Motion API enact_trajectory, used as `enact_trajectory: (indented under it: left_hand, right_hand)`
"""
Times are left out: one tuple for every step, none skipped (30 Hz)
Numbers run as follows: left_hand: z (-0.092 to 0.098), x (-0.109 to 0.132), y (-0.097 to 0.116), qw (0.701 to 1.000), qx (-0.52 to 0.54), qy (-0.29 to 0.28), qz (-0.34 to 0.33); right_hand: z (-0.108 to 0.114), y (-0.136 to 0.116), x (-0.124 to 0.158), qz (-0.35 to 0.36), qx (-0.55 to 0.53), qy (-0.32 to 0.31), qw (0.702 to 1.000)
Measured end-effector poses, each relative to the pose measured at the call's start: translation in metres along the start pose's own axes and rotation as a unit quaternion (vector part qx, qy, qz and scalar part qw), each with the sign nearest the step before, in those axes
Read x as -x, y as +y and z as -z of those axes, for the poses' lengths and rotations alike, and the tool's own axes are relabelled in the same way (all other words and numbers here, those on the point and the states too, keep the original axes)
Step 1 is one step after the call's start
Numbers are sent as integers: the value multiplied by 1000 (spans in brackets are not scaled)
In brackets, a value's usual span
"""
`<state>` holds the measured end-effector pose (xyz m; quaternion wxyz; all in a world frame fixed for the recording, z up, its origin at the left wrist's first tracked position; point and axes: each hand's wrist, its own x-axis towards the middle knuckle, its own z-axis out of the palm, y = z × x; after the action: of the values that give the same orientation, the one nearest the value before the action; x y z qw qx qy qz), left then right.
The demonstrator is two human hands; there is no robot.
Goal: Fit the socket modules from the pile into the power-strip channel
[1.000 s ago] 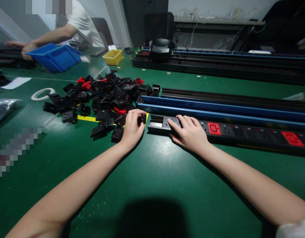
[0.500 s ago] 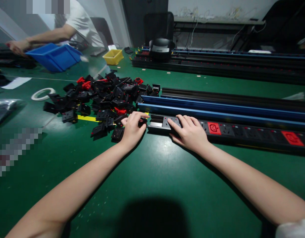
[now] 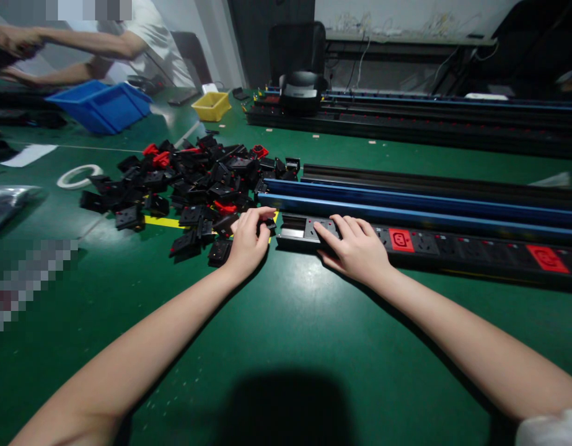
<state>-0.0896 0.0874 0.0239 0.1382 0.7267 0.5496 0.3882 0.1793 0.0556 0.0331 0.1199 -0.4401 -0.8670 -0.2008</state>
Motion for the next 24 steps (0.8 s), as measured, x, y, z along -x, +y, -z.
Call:
enact_trajectory:
  left_hand:
    - [0,0,-1,1000,2,4,-1]
    - [0,0,-3,1000,4,9,-2]
    - [-1,-1,-4,1000,4,14,-4]
    - [-2,-1,-6,1000,3,16,-6]
    - [-2,-1,-7,1000,1,14,-6]
    - [-3,-1,-8,1000,-3,9,-2]
    - [-4,-1,-9,1000,-7,1,7]
    - [-5,-2,-10,1000,-9,-7,21]
    - [-6,-2,-11,999,-8,-16,37]
    - [-7,-2,-12,998,-2,-25,52]
    - [-7,-3,-13,998,5,-31,62]
    - [-7,-3,-14,997,13,-38,67]
    - [-7,-4,-14,997,21,-43,66]
    - [-7,-4,-14,997,27,-47,62]
    - [-6,-5,-14,997,31,-49,57]
    - [-6,-5,-14,997,33,-51,53]
    - [-6,-6,-14,997,34,-51,50]
    - [-5,-6,-14,997,33,-50,50]
    - [-5,-6,-14,997,32,-47,49]
    - [-5,-6,-13,997,31,-45,51]
    - [-5,-7,-13,997,32,-45,53]
    - [-5,-7,-13,997,39,-45,57]
    - [-5,-7,-13,996,51,-46,62]
    - [-5,-7,-14,994,68,-47,68]
  right_hand:
    - [0,0,0,-1,-1,1,1000]
    - [0,0,0,-1,-3,1,1000]
    - [0,0,0,-1,-3,1,1000]
    - [0,0,0,-1,-4,0,1000]
    - [0,0,0,-1,-3,0,1000]
    - [0,0,0,-1,-2,-1,1000]
    - [0,0,0,0,-2,-2,1000]
    - [0,1,0,0,-1,-2,1000]
    - [0,1,0,0,-1,-2,1000]
    - [0,1,0,0,0,-2,1000]
    - [0,1,0,1,2,-2,1000]
    - [1,0,0,1,6,-3,1000]
    - [2,0,0,1,10,-8,1000]
    - [3,0,0,1,14,-10,1000]
    - [3,0,0,1,18,-13,1000]
    - [4,0,0,2,21,-16,1000]
    - [4,0,0,2,22,-20,1000]
    - [4,0,0,2,22,-19,1000]
    - [4,0,0,2,19,-17,1000]
    - [3,0,0,0,15,-14,1000]
    - [3,0,0,-1,8,-13,1000]
    - [2,0,0,-3,1,-8,1000]
    - [1,0,0,-4,-5,-5,1000]
    - [0,0,0,-4,-9,-3,1000]
